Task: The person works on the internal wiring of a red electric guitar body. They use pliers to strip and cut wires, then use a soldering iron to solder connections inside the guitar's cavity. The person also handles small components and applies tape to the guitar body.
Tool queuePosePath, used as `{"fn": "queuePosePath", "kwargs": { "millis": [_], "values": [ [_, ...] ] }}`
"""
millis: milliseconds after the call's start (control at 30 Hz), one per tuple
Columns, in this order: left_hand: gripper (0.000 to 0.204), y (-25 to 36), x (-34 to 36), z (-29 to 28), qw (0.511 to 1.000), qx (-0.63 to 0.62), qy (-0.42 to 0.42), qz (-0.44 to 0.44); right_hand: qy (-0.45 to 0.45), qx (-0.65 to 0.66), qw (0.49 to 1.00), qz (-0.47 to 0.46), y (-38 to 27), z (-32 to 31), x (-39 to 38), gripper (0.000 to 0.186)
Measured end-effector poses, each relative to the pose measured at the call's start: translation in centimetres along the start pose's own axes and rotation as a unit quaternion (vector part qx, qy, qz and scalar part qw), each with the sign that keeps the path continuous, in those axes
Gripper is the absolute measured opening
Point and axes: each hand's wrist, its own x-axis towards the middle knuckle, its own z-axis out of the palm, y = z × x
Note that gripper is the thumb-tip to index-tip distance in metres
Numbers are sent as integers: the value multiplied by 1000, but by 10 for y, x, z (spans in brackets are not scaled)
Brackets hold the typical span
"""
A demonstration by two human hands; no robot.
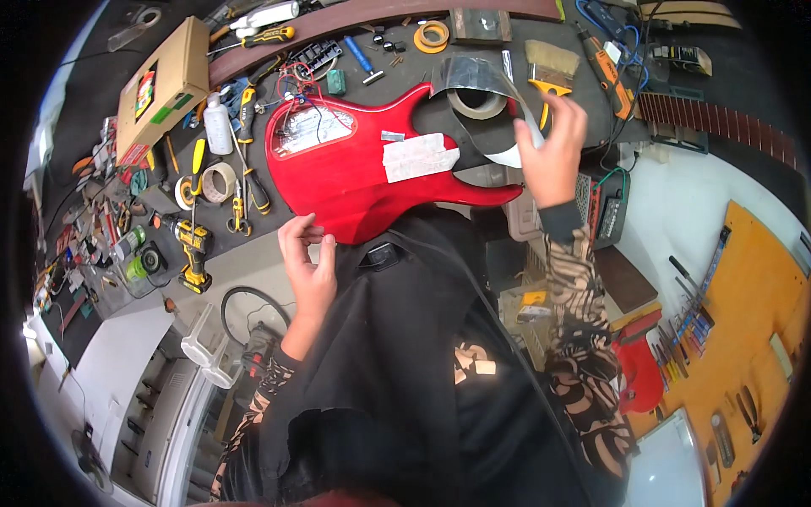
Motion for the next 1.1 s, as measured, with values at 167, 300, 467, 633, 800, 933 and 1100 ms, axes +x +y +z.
{"fn": "queuePosePath", "kwargs": {
  "millis": [167, 300, 467, 633, 800, 933, 1100],
  "values": [
    [31, 0, -22, -5, 998, -22, 49, -26, -174, 130, 970, -106, -16, 52, 89, 53],
    [22, -33, -5, -24, 993, 34, 109, -42, -269, -88, 947, -150, -10, 75, 119, 61],
    [19, -88, -4, -54, 977, 26, 196, -85, -306, -129, 927, -173, -11, 85, 115, 68],
    [19, -129, -19, -58, 961, -31, 222, -164, -195, -61, 955, -214, -45, 74, 86, 38],
    [22, -129, -16, -47, 959, -42, 198, -199, -222, 26, 955, -197, -89, 82, 2, 16],
    [20, -122, -12, -36, 963, -66, 185, -184, -243, 60, 965, -82, -113, 105, -31, 24],
    [19, -108, -17, -27, 974, -80, 141, -156, -204, 11, 978, -41, -113, 124, -31, 32]
  ]
}}
